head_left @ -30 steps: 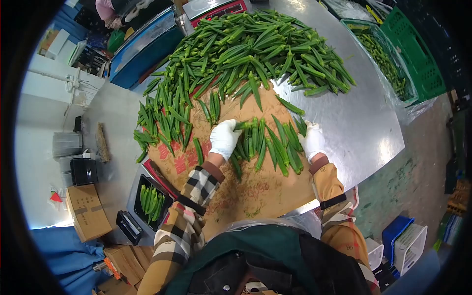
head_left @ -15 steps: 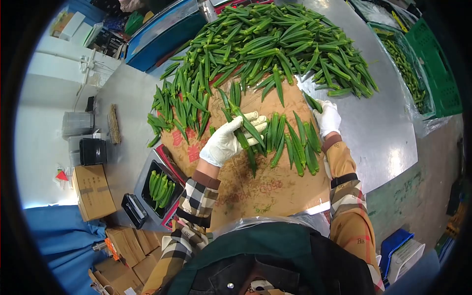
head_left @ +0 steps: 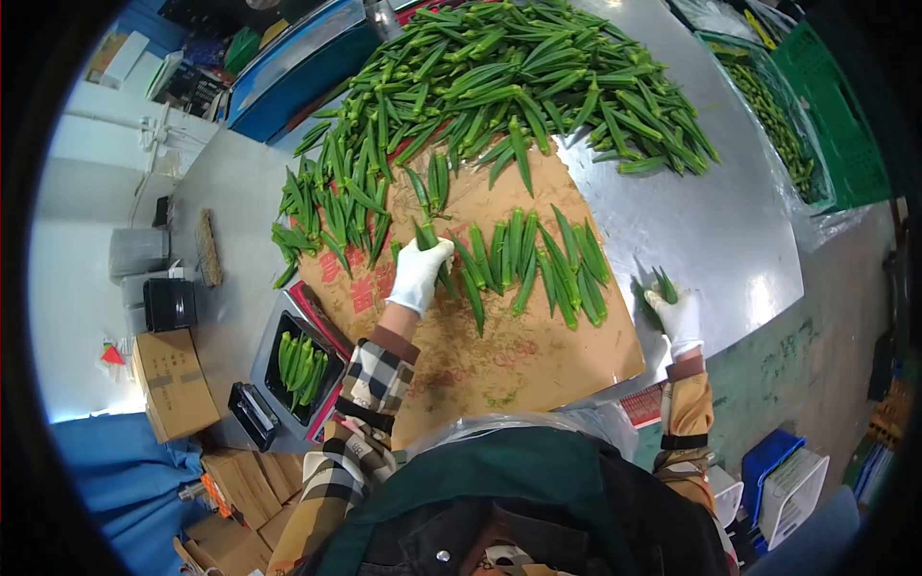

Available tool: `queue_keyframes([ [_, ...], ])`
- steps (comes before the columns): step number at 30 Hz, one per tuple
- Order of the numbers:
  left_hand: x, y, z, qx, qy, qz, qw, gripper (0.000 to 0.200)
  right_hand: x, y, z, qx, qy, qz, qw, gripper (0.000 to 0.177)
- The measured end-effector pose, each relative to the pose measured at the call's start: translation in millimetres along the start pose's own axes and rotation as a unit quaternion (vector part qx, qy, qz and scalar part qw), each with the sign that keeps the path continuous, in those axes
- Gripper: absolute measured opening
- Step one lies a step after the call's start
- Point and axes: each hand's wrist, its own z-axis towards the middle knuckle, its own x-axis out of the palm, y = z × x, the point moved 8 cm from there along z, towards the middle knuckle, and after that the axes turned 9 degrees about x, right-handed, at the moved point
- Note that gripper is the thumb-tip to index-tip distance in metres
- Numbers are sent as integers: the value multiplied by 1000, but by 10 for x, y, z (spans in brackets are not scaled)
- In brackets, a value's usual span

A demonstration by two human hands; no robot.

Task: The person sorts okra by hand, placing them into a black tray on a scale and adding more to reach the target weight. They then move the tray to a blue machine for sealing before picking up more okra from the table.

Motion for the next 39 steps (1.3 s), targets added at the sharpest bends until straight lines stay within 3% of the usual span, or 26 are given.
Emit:
queue_keyframes([
  [1, 100, 131, 93, 37, 1, 44, 998, 11, 12, 21, -7, 9, -25, -1, 1000, 28],
  [3, 215, 388, 222, 55, -9, 159, 986, 13, 82, 84, -9, -63, -101, -84, 989, 34],
  [4, 218, 293, 183, 66, -30, 304, 950, 29, 138, 89, -23, -61, -114, -146, 981, 40],
  [5, 216, 219, 124, 71, -52, 365, 927, 35, 207, 133, -17, -88, -79, -216, 969, 42],
  [7, 194, 20, -33, 77, -100, 481, 868, 46, 278, -22, -11, -79, -108, -163, 978, 41],
  [8, 136, 38, -51, 67, -89, 470, 876, 57, 287, -125, 40, -55, -93, -150, 983, 38],
  [11, 62, 79, 32, 99, -22, 501, 860, 62, 300, -190, 110, -14, -48, -52, 997, 30],
  [12, 82, 73, 66, 144, 6, 518, 843, 49, 308, -48, 106, -23, -34, 19, 999, 28],
  [14, -63, 232, 174, 63, 16, 266, 962, 34, 348, 314, 90, -46, -18, 95, 994, 25],
  [15, -84, 289, 201, 23, 22, 130, 991, 27, 404, 458, 119, -77, -34, 88, 993, 26],
  [16, -92, 120, 137, 23, 17, 58, 998, 9, 458, 583, 147, -107, -51, 81, 990, 27],
  [19, -256, -167, 78, 62, 42, -3, 997, 9, 686, 846, 228, -169, -78, 27, 982, 35],
  [20, -346, -191, 54, 58, 2, -22, 998, 11, 848, 790, 296, -175, -66, -79, 979, 40],
  [21, -397, -182, 45, 52, 3, -1, 999, 12, 1014, 693, 389, -179, -54, -183, 965, 44],
  [22, -457, -172, 35, 46, 3, 21, 999, 13, 1040, 682, 437, -173, -63, -150, 971, 47],
  [25, -433, -140, -51, 72, -9, 70, 995, 18, 952, 695, 441, -68, 26, -156, 985, 44],
  [27, -249, -38, -146, 62, 13, 204, 977, 25, 954, 713, 428, -88, 35, -168, 981, 44],
  [28, -93, -151, -248, 186, 17, 359, 915, 30, 937, 716, 424, -98, 38, -173, 979, 44],
  [31, 141, 125, -401, 180, 41, 565, 804, 42, 888, 692, 393, -78, 50, -197, 976, 44],
  [32, 143, 203, -387, 177, 53, 579, 794, 46, 879, 672, 376, -63, 56, -206, 975, 45],
  [35, -35, 169, -406, 80, 91, 462, 878, 45, 683, 539, 335, -49, -3, -176, 983, 44],
  [36, -96, 19, -459, 102, 62, 456, 882, 45, 574, 496, 274, -59, -37, -125, 990, 44],
  [37, -123, -188, -510, 119, 36, 464, 877, 43, 519, 534, 209, -96, -23, 33, 995, 40],
  [39, -203, -237, -367, 239, 19, 412, 879, 38, 510, 310, 81, 139, 110, 173, 969, 36],
])
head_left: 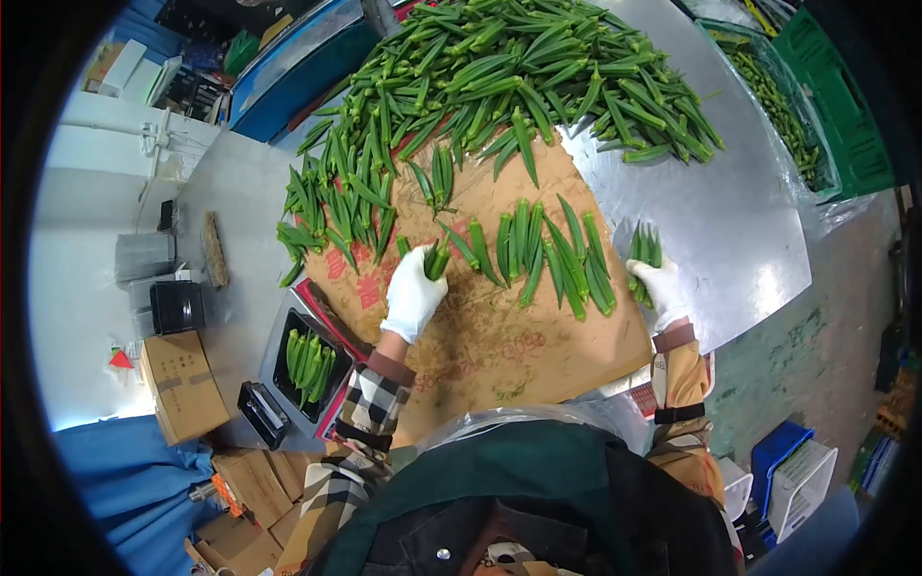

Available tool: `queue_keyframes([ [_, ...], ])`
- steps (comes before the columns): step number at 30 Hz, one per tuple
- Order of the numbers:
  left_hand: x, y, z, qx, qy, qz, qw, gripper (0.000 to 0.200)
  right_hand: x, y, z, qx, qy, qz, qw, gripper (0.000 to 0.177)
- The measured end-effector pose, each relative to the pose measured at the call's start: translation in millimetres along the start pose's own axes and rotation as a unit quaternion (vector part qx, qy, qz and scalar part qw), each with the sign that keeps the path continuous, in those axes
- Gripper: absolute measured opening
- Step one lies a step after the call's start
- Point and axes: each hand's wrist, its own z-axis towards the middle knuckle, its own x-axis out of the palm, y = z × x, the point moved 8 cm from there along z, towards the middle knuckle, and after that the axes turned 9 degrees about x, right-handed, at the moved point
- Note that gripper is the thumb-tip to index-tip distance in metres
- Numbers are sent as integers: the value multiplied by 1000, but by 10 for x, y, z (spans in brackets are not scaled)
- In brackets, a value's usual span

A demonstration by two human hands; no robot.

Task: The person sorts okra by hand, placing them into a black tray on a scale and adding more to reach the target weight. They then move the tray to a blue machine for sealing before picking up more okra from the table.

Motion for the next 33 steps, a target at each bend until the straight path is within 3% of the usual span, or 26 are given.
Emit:
queue_keyframes([
  [3, 18, -411, 217, 108, 25, 98, 989, 35, 266, -190, -3, 33, 154, 257, 954, 30],
  [5, 228, -536, 283, 195, 53, 121, 972, 33, 595, -122, -181, 67, 286, 407, 865, 37],
  [8, 505, -474, 251, 274, 72, 211, 936, 40, 880, 64, -490, 68, 343, 407, 844, 48],
  [11, 530, -376, 154, 227, 143, 287, 919, 38, 985, 138, -587, 0, 395, 359, 846, 53],
  [13, 298, -398, 46, 61, 87, 61, 992, 33, 1064, 281, -743, -8, 427, 381, 820, 56],
  [14, 209, -340, -46, -26, 56, -55, 997, 31, 1120, 329, -823, -9, 445, 391, 806, 58],
  [15, 227, -352, -80, -68, 58, -303, 949, 30, 1181, 356, -882, -29, 455, 370, 809, 63],
  [16, 249, -367, -199, -124, 82, -436, 887, 31, 1255, 358, -943, -24, 464, 368, 806, 63],
  [18, 285, -624, -498, -220, 116, -672, 697, 33, 1429, 346, -1096, -9, 484, 360, 797, 64],
  [22, 274, -826, -815, -185, 122, -736, 640, 42, 1754, 145, -1434, 43, 521, 360, 773, 62],
  [25, 249, -980, -1008, -176, 138, -772, 595, 45, 1842, -84, -1516, 54, 482, 316, 816, 52],
  [28, 380, -1000, -1190, -146, 124, -734, 651, 44, 2064, -223, -1698, 37, 429, 264, 863, 38],
  [30, 195, -1098, -1309, -126, 83, -678, 719, 46, 2146, -536, -1448, -135, 421, 137, 886, 43],
  [32, 160, -1055, -1394, -124, 30, -725, 677, 49, 2235, -381, -1812, -31, 390, 180, 902, 50],
  [33, 147, -1010, -1442, -128, 18, -728, 673, 49, 2224, -334, -1953, -26, 395, 141, 908, 62],
])
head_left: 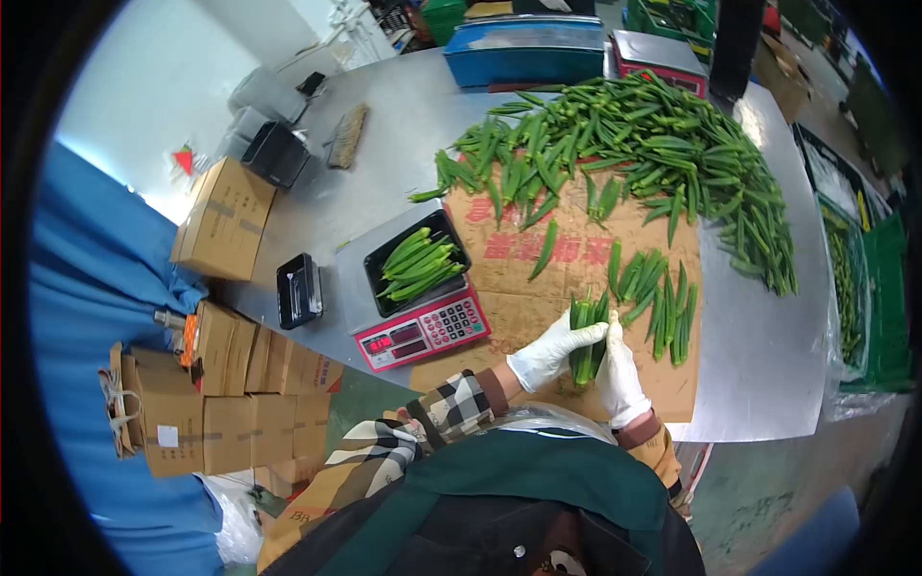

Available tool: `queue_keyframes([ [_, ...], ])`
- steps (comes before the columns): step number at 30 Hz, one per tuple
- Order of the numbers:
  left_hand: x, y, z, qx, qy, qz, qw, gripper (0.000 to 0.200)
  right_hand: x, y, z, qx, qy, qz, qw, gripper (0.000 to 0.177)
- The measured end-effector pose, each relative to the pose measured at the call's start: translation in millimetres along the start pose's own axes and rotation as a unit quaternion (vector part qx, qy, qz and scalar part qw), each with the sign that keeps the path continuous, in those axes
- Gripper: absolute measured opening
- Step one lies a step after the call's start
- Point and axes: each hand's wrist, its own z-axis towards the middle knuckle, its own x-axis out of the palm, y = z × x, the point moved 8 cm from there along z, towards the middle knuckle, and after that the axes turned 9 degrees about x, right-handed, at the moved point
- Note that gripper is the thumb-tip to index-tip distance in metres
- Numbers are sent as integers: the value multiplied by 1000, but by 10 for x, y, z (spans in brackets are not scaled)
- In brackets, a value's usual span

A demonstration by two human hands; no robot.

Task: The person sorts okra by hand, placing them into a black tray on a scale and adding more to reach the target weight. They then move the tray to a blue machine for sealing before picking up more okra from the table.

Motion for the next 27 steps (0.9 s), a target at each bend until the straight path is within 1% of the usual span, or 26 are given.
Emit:
queue_keyframes([
  [2, -162, 65, -38, -5, -5, -19, 1000, 50, 173, 47, -110, -41, 6, -143, 989, 62],
  [4, -289, 121, -50, -22, 9, -40, 999, 49, 328, 92, -228, -82, 8, -282, 956, 63],
  [7, -432, 6, -212, -27, 2, -163, 986, 49, 560, 163, -375, -79, 70, -294, 950, 61],
  [8, -540, 14, -224, -31, -6, -163, 986, 50, 592, 189, -380, -57, 75, -251, 963, 57],
  [11, -559, -275, -352, -25, 26, -122, 992, 52, 756, 237, -434, -77, 85, -206, 972, 55],
  [12, -511, -364, -373, -12, 28, -90, 995, 47, 761, 209, -426, -74, 50, -218, 972, 59],
  [13, -503, -393, -381, -16, 27, -67, 997, 45, 742, 213, -414, -107, 15, -277, 955, 61],
  [15, -504, -371, -395, -19, 16, -25, 999, 41, 713, 187, -391, -167, -47, -395, 902, 65],
  [16, -553, -243, -341, -11, 15, -31, 999, 35, 736, 171, -396, -158, -64, -428, 888, 77],
  [17, -491, -228, -383, -16, -6, -58, 998, 31, 744, 118, -383, -160, -55, -404, 899, 79],
  [19, -393, -49, -321, 14, -28, -67, 997, 32, 688, -71, -279, -164, -39, -352, 921, 83],
  [20, -321, 26, -348, -35, -14, -138, 990, 33, 431, -240, -147, -56, -48, -312, 947, 86],
  [21, -170, -128, -510, -101, -28, -130, 986, 33, 292, -295, -109, -27, -48, -250, 967, 72],
  [22, -76, -118, -543, -112, 7, -146, 983, 35, 167, -345, -77, 0, -51, -186, 981, 59],
  [23, 15, -111, -568, -122, 44, -161, 978, 38, 70, -396, -97, 21, -50, -154, 987, 49],
  [24, 62, -190, -672, -151, 78, -109, 979, 44, 87, -387, -138, 15, -49, -137, 989, 41],
  [25, 88, -162, -632, -118, 116, -106, 980, 53, 98, -370, -181, 6, -48, -120, 992, 33],
  [26, -48, -82, -653, -124, 107, -26, 986, 55, -219, -511, -89, 23, -66, -113, 991, 34],
  [27, -116, -104, -671, -115, 108, 20, 987, 56, -187, -535, -115, 25, -61, -73, 995, 34],
])
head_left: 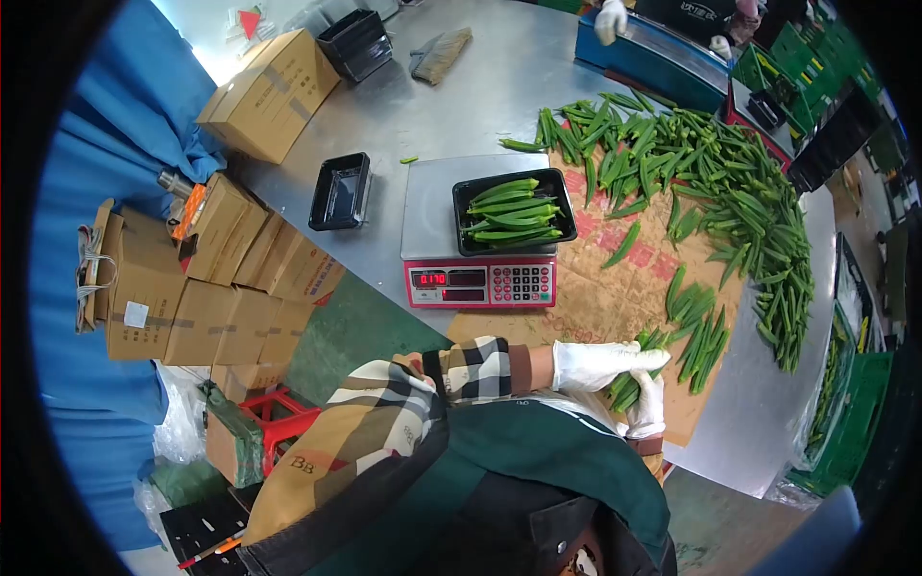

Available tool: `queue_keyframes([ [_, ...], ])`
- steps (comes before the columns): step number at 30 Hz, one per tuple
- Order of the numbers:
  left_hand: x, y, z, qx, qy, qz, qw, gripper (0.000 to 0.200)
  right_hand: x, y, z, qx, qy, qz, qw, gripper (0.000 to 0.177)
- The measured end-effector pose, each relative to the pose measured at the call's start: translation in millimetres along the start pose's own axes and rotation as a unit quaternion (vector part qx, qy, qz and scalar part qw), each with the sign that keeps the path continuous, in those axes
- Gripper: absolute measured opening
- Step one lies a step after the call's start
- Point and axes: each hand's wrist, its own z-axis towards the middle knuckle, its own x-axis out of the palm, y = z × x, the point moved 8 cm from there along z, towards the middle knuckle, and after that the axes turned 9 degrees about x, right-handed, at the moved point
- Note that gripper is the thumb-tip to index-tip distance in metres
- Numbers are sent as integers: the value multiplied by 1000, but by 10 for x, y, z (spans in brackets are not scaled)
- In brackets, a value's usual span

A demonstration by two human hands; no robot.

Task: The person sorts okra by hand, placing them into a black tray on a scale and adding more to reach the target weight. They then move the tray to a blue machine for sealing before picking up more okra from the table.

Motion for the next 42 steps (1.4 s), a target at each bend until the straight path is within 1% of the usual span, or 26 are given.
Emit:
queue_keyframes([
  [2, -128, -28, -73, 5, -9, 94, 996, 57, 63, -10, -56, 5, 11, 81, 997, 35],
  [3, -196, -129, -183, 9, -32, 95, 995, 61, 81, -41, -46, 20, 62, 95, 993, 43],
  [4, -288, -230, -300, 13, -55, 96, 994, 68, 215, 25, -79, 20, 78, 104, 991, 46],
  [5, -422, -385, -385, 63, -68, 68, 993, 62, 364, 86, -135, 20, 95, 115, 989, 49],
  [6, -515, -822, -523, 111, -154, 285, 940, 55, 482, 138, -156, 20, 111, 125, 986, 52],
  [7, -657, -1059, -643, 227, -210, 311, 899, 53, 530, 164, -119, 12, 120, 76, 990, 58],
  [8, -848, -1224, -782, 243, -282, 378, 848, 46, 548, 157, -73, 31, 113, 49, 992, 57],
  [9, -994, -1273, -824, 195, -298, 389, 850, 40, 625, 187, -52, 35, 113, 15, 993, 55],
  [10, -1110, -1117, -731, 174, -229, 283, 915, 38, 717, 217, -36, 40, 109, -20, 993, 53],
  [12, -954, -947, -636, 94, -169, 269, 943, 44, 884, 260, 42, 32, 98, -19, 994, 43],
  [13, -938, -868, -587, 96, -171, 385, 902, 49, 935, 257, 102, 14, 100, -23, 995, 41],
  [14, -893, -768, -557, 99, -172, 496, 846, 53, 977, 267, 153, -5, 103, -28, 994, 39],
  [15, -849, -679, -556, 100, -187, 415, 885, 64, 1015, 306, 164, -13, 98, -7, 995, 37],
  [18, -815, -549, -516, 121, -180, 368, 904, 67, 1068, 392, 167, -29, 76, 52, 995, 32],
  [19, -590, -767, -565, 110, -148, 357, 916, 69, 1063, 394, 166, -26, 66, 68, 995, 31],
  [20, -600, -759, -557, 105, -146, 361, 915, 69, 1044, 386, 155, -23, 57, 84, 995, 30],
  [22, -632, -726, -530, 94, -145, 371, 912, 67, 971, 330, 180, -23, 43, 67, 997, 30],
  [23, -661, -688, -511, 113, -151, 382, 905, 68, 952, 310, 185, -23, 34, 58, 997, 30],
  [24, -687, -643, -501, 86, -145, 454, 875, 68, 952, 309, 189, -23, 27, 49, 998, 30],
  [26, -738, -574, -513, 33, -132, 586, 799, 70, 985, 339, 170, -22, 18, 34, 999, 31],
  [29, -740, -567, -536, 85, -134, 577, 801, 74, 1026, 292, 218, -42, 27, 12, 999, 35],
  [32, -751, -659, -571, 29, -135, 553, 822, 76, 1012, 251, 250, -69, 21, -46, 996, 38],
  [36, -772, -737, -611, 105, -167, 469, 861, 80, 1086, 267, 228, -24, 69, 62, 995, 38],
  [40, -554, -924, -653, 117, -161, 623, 757, 83, 1077, 180, 259, -30, 64, 18, 997, 38],
  [41, -546, -907, -641, 150, -158, 650, 728, 80, 1056, 152, 260, -13, 61, 18, 998, 39],
  [42, -558, -886, -629, 154, -150, 635, 742, 78, 1072, 174, 243, -12, 59, 14, 998, 39],
])
